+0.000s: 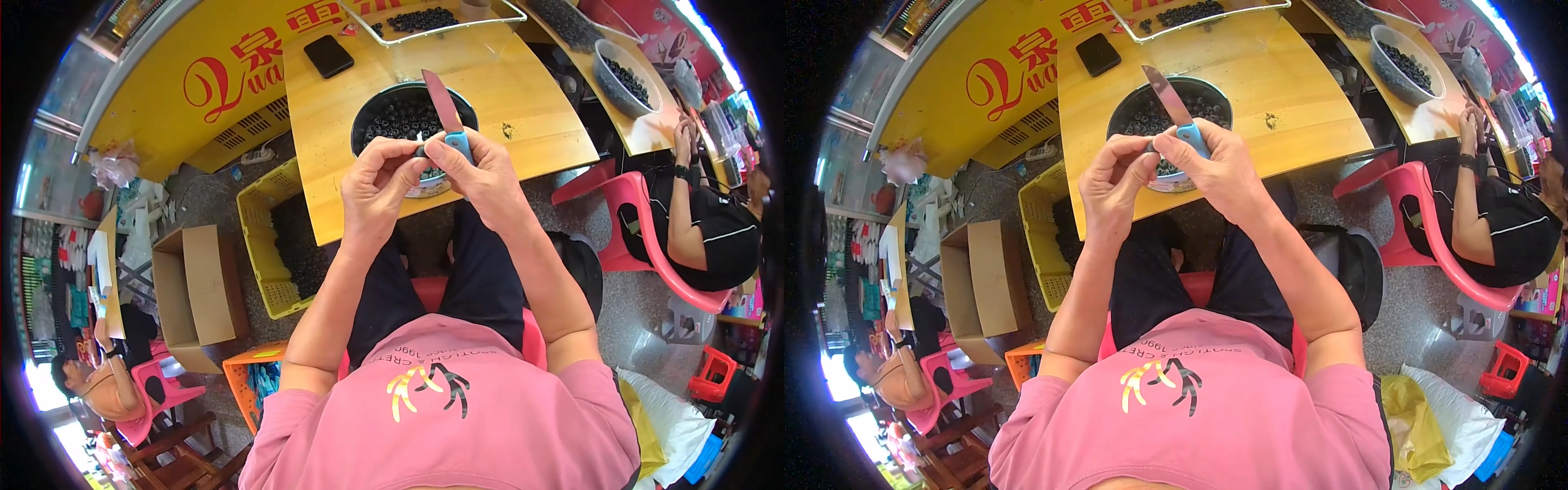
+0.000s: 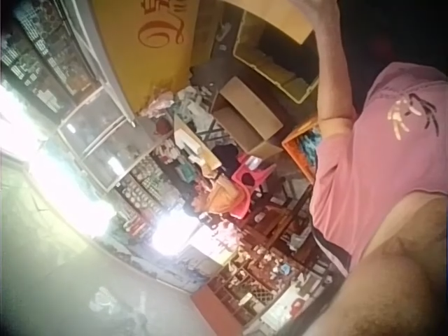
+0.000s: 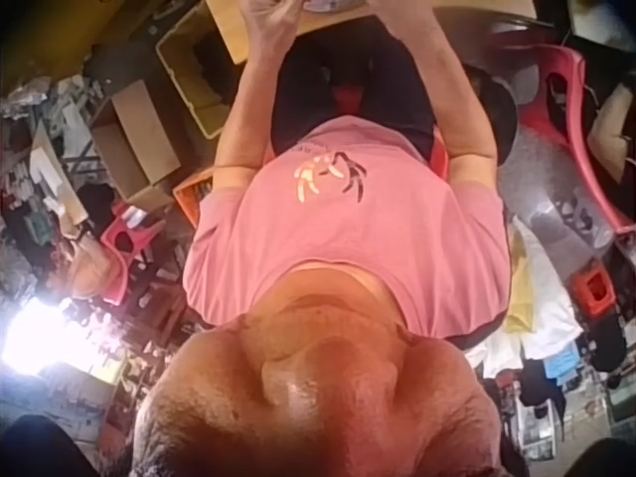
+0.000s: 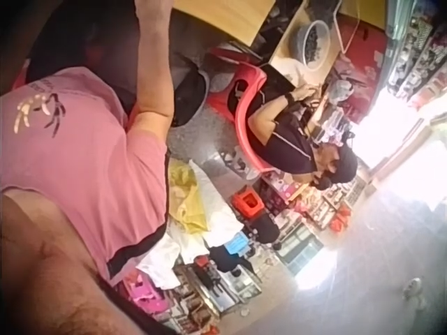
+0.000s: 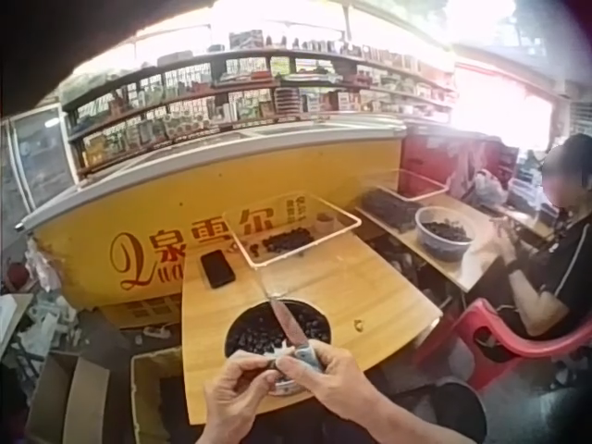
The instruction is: Trimming the ends or peeling small black vegetables using a hand-held knife.
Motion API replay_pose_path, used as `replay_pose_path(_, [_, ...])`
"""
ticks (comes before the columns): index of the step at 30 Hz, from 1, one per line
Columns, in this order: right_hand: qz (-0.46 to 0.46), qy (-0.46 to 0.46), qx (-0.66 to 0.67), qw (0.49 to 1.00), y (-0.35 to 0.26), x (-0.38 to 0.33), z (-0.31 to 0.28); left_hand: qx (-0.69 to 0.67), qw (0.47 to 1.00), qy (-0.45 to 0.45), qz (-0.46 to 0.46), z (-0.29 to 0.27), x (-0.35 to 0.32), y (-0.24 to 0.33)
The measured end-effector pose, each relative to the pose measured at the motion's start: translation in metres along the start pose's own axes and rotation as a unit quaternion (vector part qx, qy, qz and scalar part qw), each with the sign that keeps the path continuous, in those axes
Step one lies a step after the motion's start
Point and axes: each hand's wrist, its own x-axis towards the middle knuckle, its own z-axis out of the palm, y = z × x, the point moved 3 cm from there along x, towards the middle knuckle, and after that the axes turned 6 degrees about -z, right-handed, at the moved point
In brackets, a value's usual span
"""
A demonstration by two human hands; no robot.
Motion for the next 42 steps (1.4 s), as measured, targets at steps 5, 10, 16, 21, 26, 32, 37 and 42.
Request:
replay_pose_path(5, [0.0,0.021,-0.002,1.0,0.003,-0.003,-0.001,-0.026,0.999,-0.013,-0.029,0.002,-0.001,0.004])
replay_pose_path(10, [-0.248,0.029,-0.297,0.922,-0.003,-0.005,-0.002,-0.045,0.998,-0.017,-0.035,0.0,0.001,-0.001])
replay_pose_path(16, [-0.318,0.023,-0.42,0.85,-0.011,-0.011,0.003,-0.041,0.999,-0.007,-0.03,0.004,0.002,0.002])
replay_pose_path(21, [-0.325,0.025,-0.44,0.837,-0.01,-0.01,0.001,-0.044,0.999,-0.003,-0.029,0.003,0.001,-0.001])
replay_pose_path(26, [-0.323,0.027,-0.443,0.836,-0.012,-0.01,-0.002,-0.053,0.998,-0.012,-0.027,0.002,0.003,-0.004])
replay_pose_path(32, [-0.323,0.025,-0.443,0.836,-0.01,-0.01,-0.005,-0.056,0.998,-0.012,-0.028,0.006,0.004,-0.003])
replay_pose_path(37, [-0.323,0.021,-0.429,0.843,-0.01,-0.01,-0.005,-0.083,0.996,-0.028,-0.027,0.002,0.004,-0.007])
replay_pose_path(42, [-0.325,0.017,-0.429,0.843,-0.01,-0.01,-0.004,-0.086,0.996,-0.029,-0.017,0.003,0.003,-0.004])
